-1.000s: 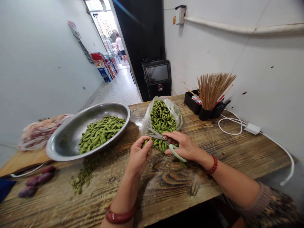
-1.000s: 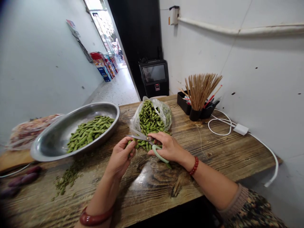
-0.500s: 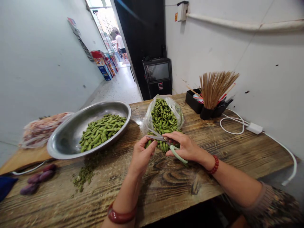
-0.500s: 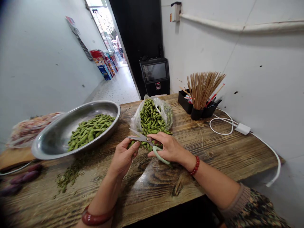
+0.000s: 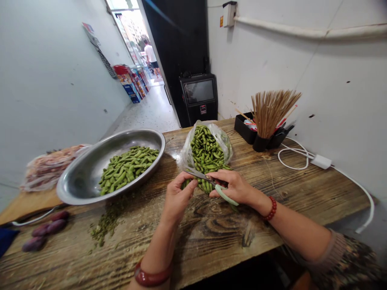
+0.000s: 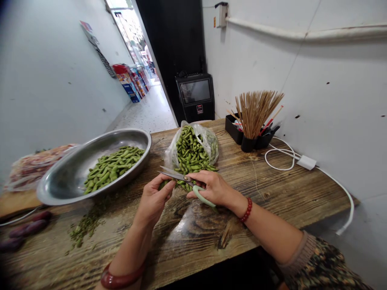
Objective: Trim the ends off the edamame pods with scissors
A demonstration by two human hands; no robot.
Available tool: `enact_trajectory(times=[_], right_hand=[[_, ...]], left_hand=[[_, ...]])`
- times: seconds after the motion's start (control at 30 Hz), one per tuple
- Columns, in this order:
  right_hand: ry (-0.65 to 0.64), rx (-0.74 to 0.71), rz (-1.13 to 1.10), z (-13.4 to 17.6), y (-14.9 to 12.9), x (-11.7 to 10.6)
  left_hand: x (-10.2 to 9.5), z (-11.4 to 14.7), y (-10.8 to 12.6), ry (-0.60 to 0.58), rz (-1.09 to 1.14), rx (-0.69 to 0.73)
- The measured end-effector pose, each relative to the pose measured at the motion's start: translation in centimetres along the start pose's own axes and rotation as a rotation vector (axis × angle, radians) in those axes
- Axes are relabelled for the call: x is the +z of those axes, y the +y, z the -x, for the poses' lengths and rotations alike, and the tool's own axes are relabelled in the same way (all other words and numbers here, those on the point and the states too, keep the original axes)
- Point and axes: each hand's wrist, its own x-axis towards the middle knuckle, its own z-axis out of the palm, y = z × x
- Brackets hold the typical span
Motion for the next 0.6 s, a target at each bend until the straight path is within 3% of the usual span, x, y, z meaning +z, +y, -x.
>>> enact_trajectory(times=[0.23, 0.4, 0.6], right_hand=[[0.123, 0.143, -0.020, -0.36, -0.29, -0.15], [0.065, 0.094, 0.011, -0.36, -0.77, -0.41], [0.006, 0.036, 0.097, -0.09, -0.74, -0.36]], left_hand=[[-0.01, -0.25, 0.19, 0.067, 0.305, -0.103], [-0.42, -0.54, 0.53, 0.037, 0.492, -0.120], [-0.69, -0.58, 0.46, 0.033, 0.569, -0.139]])
